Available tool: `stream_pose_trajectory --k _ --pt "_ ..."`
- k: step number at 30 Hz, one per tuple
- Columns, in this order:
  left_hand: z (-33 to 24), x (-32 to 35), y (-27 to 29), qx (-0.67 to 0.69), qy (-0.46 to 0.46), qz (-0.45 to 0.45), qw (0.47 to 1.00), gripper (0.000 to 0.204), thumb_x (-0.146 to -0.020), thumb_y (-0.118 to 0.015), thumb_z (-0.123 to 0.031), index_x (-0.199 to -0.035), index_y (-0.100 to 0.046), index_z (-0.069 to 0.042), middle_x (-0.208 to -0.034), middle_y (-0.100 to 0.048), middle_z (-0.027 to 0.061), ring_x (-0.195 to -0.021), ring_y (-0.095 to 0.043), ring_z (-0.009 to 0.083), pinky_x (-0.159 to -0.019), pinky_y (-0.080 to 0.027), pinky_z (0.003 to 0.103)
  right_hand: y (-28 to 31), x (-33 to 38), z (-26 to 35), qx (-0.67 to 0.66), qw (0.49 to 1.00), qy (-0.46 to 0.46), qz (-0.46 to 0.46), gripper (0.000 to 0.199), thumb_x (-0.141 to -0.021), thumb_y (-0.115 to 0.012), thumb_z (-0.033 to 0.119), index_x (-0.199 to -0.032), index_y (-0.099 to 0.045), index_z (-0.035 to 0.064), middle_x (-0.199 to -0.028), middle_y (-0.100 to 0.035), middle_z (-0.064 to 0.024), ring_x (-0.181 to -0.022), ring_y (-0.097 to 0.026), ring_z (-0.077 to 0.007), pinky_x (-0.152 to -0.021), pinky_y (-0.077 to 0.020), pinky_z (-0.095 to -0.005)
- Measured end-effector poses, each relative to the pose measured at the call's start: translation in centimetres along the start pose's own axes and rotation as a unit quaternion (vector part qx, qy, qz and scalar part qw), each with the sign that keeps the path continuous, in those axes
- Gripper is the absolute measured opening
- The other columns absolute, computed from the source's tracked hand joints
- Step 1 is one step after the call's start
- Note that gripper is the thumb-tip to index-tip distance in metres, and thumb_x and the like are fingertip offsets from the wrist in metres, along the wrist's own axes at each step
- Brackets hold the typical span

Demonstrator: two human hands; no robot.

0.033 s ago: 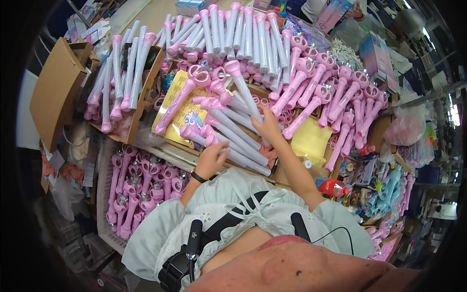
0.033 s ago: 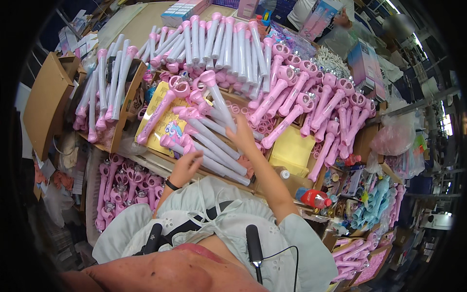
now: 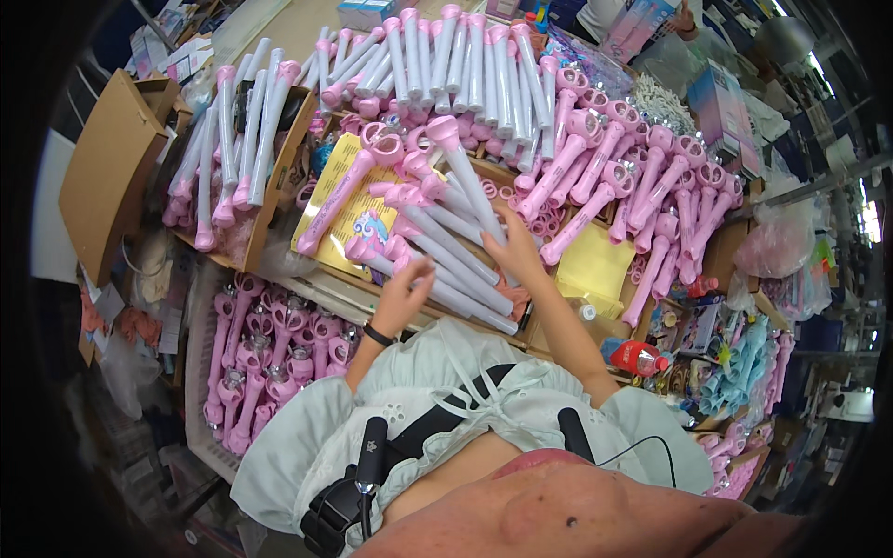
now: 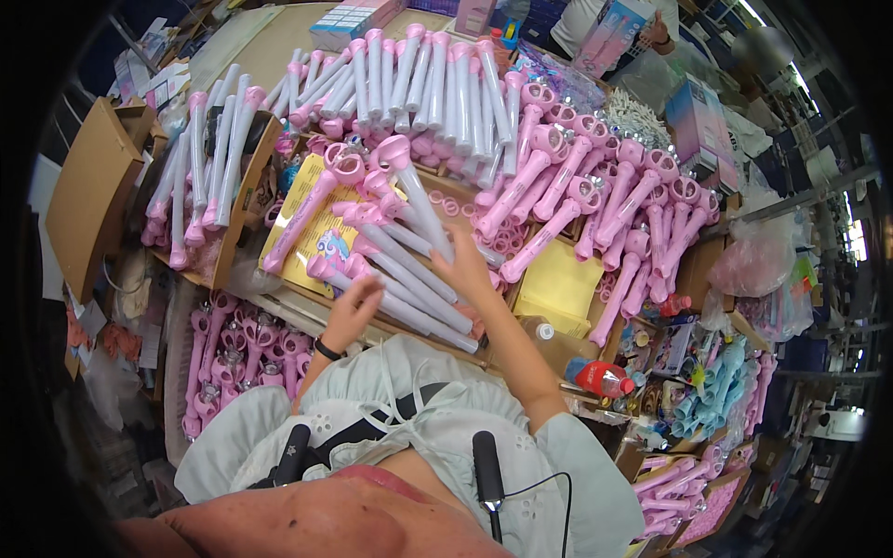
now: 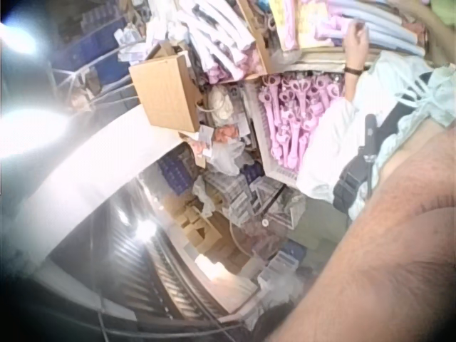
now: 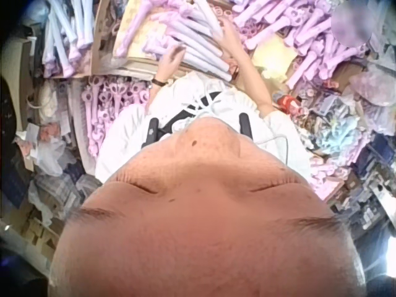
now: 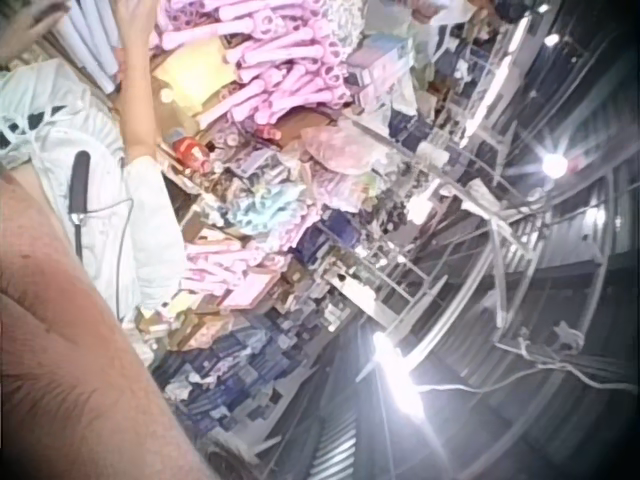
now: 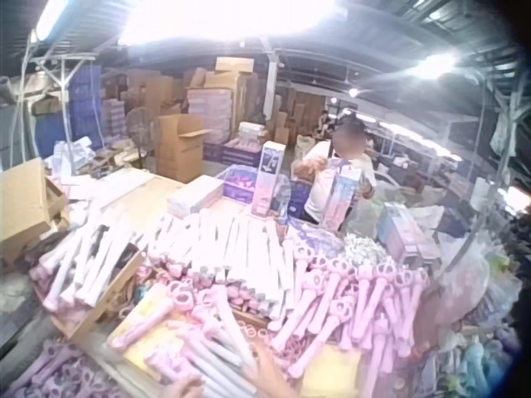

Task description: The person repeatedly picks up white plastic tubes and pink bubble-blower heads, then inserts the tube into the head to assemble the toy. Assembled units are placed into a large bin. The person handles many identical parts and continues the assembly cycle.

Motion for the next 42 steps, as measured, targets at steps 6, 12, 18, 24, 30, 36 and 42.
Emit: stream_pose_trajectory --k 6,12,18,24,30,36,42 --pt "-5.1 -1.9 0.0 0.416 0.014 0.029 0.909 0.051 -0.090 -0.054 -0.009 -0.135 -0.032 -0.006 -0.126 -0.049 0.0117 -0.110 -0.054 0.0237 -0.091 -0.046 0.037 2.5 10.4 7.0 0.048 0.993 0.069 0.087 0.053 -0.073 -0.070 0.012 -0.120 -0.049 0.0054 -0.105 -0.054 -0.0145 -0.094 -0.055 -0.0248 -0.081 -0.0454 -0.0321" --pt "-9.0 -0.5 -2.9 0.405 -0.025 0.083 0.910 0.050 -0.085 -0.055 -0.001 -0.130 -0.036 -0.006 -0.124 -0.050 0.0117 -0.111 -0.053 0.0255 -0.092 -0.046 0.041 5.1 15.0 8.5 0.093 0.994 0.057 -0.002 0.054 -0.069 -0.072 0.009 -0.119 -0.050 0.0049 -0.105 -0.056 -0.0145 -0.094 -0.056 -0.0318 -0.078 -0.0470 -0.0369" --pt "-10.4 0.8 -3.2 0.456 -0.023 0.096 0.884 0.048 -0.084 -0.055 0.001 -0.129 -0.037 -0.004 -0.123 -0.052 0.0138 -0.113 -0.052 0.0287 -0.096 -0.043 0.044 6.8 15.8 10.9 0.201 0.971 0.125 -0.040 0.052 -0.069 -0.072 0.009 -0.117 -0.052 0.0048 -0.103 -0.058 -0.0151 -0.091 -0.058 -0.0318 -0.075 -0.0471 -0.0380" --pt "-11.5 1.5 -0.2 0.533 -0.089 0.095 0.836 0.042 -0.084 -0.054 0.002 -0.124 -0.042 -0.002 -0.121 -0.053 0.0145 -0.118 -0.049 0.0341 -0.098 -0.042 0.047 10.0 14.9 7.8 0.160 0.987 0.019 0.000 0.050 -0.069 -0.073 0.010 -0.114 -0.053 0.0042 -0.092 -0.060 -0.0151 -0.084 -0.059 -0.0321 -0.074 -0.0472 -0.0357" --pt "-10.4 1.5 0.8 0.564 -0.080 0.075 0.818 0.043 -0.083 -0.052 0.003 -0.124 -0.043 -0.005 -0.122 -0.052 0.0147 -0.118 -0.048 0.0361 -0.098 -0.042 0.050 13.1 15.3 3.8 -0.159 0.985 -0.045 -0.043 0.049 -0.074 -0.068 0.000 -0.119 -0.049 0.0009 -0.112 -0.054 -0.0085 -0.104 -0.052 -0.0176 -0.090 -0.0417 -0.0306" --pt "-8.5 0.8 1.1 0.585 -0.063 0.050 0.807 0.045 -0.084 -0.050 0.002 -0.127 -0.043 -0.007 -0.128 -0.049 0.0153 -0.119 -0.046 0.0376 -0.098 -0.041 0.050 13.4 14.5 2.8 -0.343 0.933 -0.025 -0.107 0.052 -0.076 -0.064 -0.002 -0.124 -0.045 0.0026 -0.117 -0.053 -0.0105 -0.106 -0.052 -0.0176 -0.090 -0.0425 -0.0296" --pt "-7.1 0.1 0.4 0.658 -0.028 0.076 0.749 0.044 -0.090 -0.046 -0.010 -0.131 -0.037 0.003 -0.133 -0.045 0.0177 -0.122 -0.044 0.0326 -0.105 -0.031 0.051 13.4 13.5 3.7 -0.395 0.913 0.000 -0.104 0.052 -0.078 -0.063 -0.003 -0.125 -0.044 0.0019 -0.115 -0.054 -0.0095 -0.104 -0.052 -0.0165 -0.085 -0.0447 -0.0279"
Point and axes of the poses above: each hand's wrist, its own x-axis away from the middle knuckle, its own y-axis out of the back of the hand, z = x × y, the point moved 10 cm from there along -x, towards the middle knuckle
